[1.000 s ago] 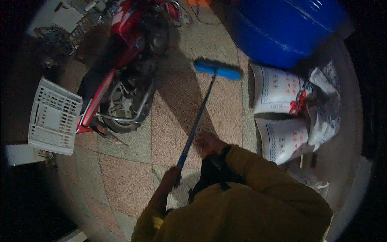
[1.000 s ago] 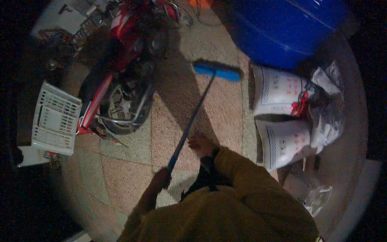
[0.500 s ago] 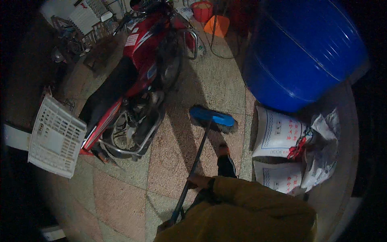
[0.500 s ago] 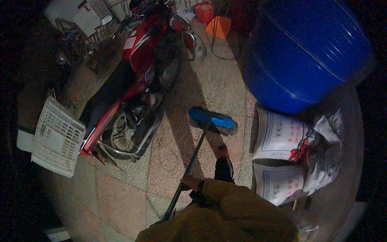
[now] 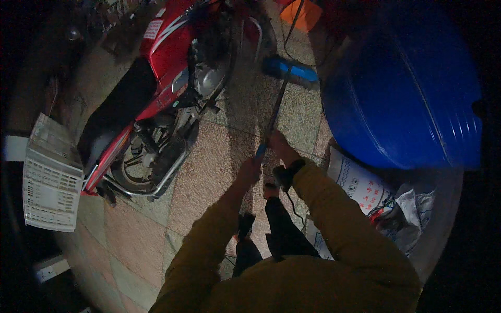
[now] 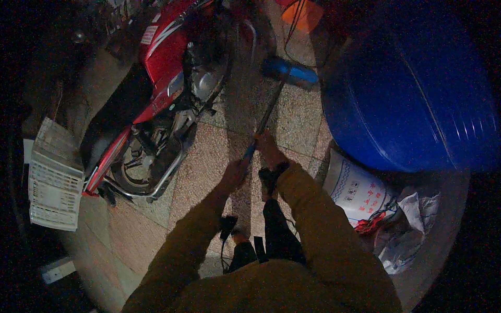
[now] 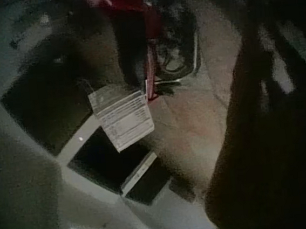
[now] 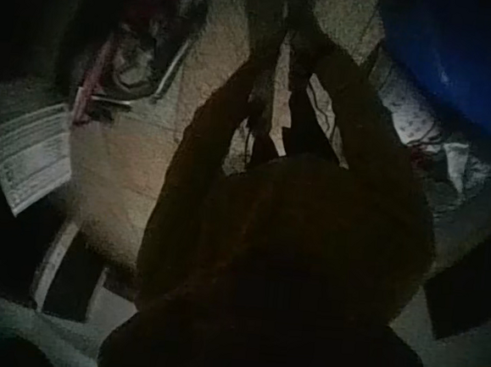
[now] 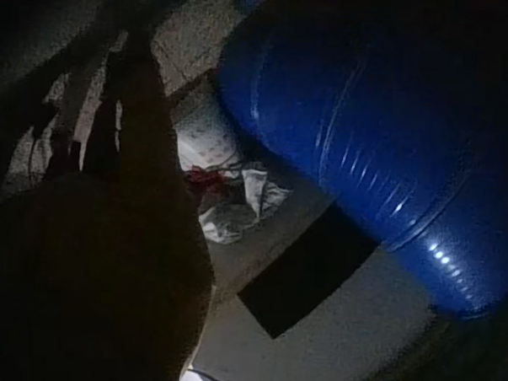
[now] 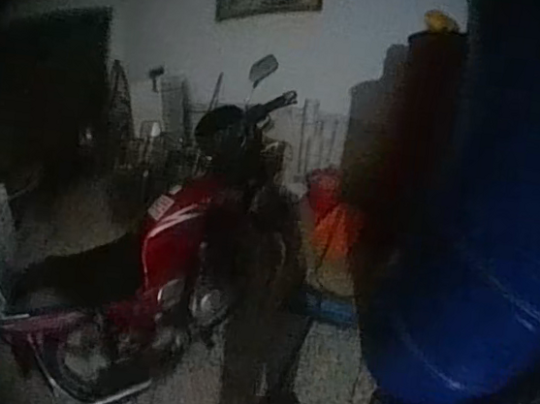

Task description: The person sweeps a tiled floor with a blue broom, moving from an indoor room into a garage-like area and back. They navigate around furniture, a wheelchair, and a motorcycle, then ascend a wooden staircase while continuing to sweep.

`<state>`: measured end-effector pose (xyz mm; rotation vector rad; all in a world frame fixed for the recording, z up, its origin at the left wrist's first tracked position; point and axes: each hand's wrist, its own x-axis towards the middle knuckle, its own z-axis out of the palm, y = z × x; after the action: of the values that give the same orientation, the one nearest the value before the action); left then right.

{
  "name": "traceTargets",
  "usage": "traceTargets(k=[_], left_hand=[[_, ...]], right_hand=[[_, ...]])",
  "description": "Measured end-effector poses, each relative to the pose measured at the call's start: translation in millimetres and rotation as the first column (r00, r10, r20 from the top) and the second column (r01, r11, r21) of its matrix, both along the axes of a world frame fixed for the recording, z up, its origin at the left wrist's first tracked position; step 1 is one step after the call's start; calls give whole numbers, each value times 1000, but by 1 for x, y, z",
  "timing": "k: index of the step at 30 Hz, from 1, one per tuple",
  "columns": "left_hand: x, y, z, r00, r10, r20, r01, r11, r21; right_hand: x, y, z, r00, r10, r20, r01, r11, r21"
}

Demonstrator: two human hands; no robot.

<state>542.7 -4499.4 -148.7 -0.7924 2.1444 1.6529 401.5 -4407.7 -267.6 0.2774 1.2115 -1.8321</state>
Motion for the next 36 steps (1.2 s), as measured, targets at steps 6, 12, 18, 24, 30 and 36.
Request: traceTargets(k=[6, 12, 18, 24, 30, 36], left_hand=[[-51, -13, 9, 983, 96, 159, -127, 972, 197], [76, -53, 48, 921, 246, 301, -329, 907, 265], [297, -58, 101, 911, 352, 216, -405, 863, 301], [542, 18, 163, 812, 420, 405, -503, 856, 120], [802, 171, 217, 358, 667, 654, -847, 526, -72], [837, 372, 317, 398, 521, 755, -495, 815, -301]], right_hand=[[2, 23, 38, 990, 98, 102, -80, 983, -166], [85, 37, 16, 933, 344, 107, -353, 932, 80], [204, 8, -11, 887, 350, 300, -375, 927, 26], [384, -23, 38, 600, 784, 160, -791, 611, -25], [625, 11, 61, -432, 564, -704, -892, -382, 241], [786, 98, 74, -659, 581, 477, -748, -436, -501]])
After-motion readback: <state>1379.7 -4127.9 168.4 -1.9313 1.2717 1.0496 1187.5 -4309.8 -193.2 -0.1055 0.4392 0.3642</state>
